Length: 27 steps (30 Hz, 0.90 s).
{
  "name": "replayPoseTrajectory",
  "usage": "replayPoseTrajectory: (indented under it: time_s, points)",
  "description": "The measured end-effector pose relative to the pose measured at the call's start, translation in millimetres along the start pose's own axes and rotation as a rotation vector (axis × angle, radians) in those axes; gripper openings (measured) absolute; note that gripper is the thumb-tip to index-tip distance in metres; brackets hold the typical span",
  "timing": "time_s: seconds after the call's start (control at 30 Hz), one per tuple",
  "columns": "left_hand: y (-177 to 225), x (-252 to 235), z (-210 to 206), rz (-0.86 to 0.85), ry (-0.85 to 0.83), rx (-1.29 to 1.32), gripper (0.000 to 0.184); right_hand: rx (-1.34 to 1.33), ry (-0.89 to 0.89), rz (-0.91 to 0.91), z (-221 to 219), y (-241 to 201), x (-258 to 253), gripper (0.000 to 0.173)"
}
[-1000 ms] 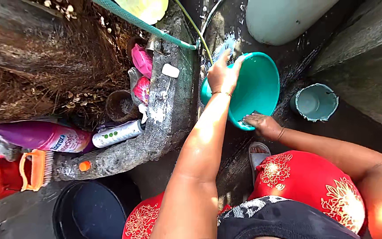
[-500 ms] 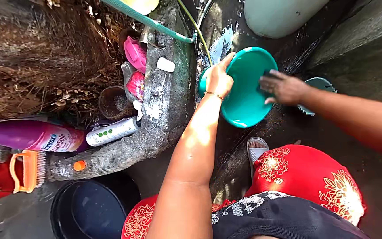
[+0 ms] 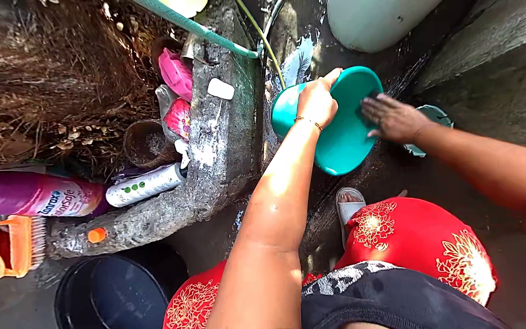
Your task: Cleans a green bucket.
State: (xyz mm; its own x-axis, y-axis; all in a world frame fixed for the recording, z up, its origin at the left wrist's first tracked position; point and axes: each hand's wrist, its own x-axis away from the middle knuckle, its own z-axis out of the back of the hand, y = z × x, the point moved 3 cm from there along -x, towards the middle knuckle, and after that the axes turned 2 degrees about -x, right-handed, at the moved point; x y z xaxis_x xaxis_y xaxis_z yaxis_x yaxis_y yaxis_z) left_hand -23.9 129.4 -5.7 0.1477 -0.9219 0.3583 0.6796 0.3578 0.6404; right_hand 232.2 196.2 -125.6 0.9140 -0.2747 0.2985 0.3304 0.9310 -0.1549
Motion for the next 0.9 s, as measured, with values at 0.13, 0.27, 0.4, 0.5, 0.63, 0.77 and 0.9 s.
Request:
replayPoseTrajectory:
  time_s: [0.13, 0.27, 0.4, 0.5, 0.63, 0.77, 0.9]
  points:
    - [-15.4, 3.6, 2.8, 0.047, 0.097, 0.089, 0.074, -0.169, -0.057, -0.11, -2.2, -56.7, -4.2, 0.088]
    - [-22.6, 5.2, 8.0, 0.085, 0.114, 0.116, 0.076, -1.076, -0.353, 0.016, 25.5, -153.2, -18.0, 0.062]
    - [-25.8, 3.6, 9.2, 0.04, 0.104, 0.084, 0.075, -0.65, -0.284, 0.05, 0.8, -94.5, 1.2, 0.06]
    - [-12.3, -0.7, 6.9, -0.02, 0.02, 0.036, 0.076, -0.022, -0.05, 0.015, 8.5, -10.8, -7.9, 0.074]
    - [-18.8, -2.0, 4.7, -0.016, 0.052, 0.05, 0.075, 0.016, 0.026, -0.1, 11.7, -30.1, -9.0, 0.089]
    - [-12.6, -1.3, 5.1, 0.019, 0.079, 0.065, 0.073, -0.859, -0.331, -0.096, 14.6, -142.1, -14.6, 0.064]
    - [-12.4, -2.7, 6.0, 0.03, 0.039, 0.044, 0.076, -0.907, -0.369, 0.02, 3.4, -120.7, -11.3, 0.055]
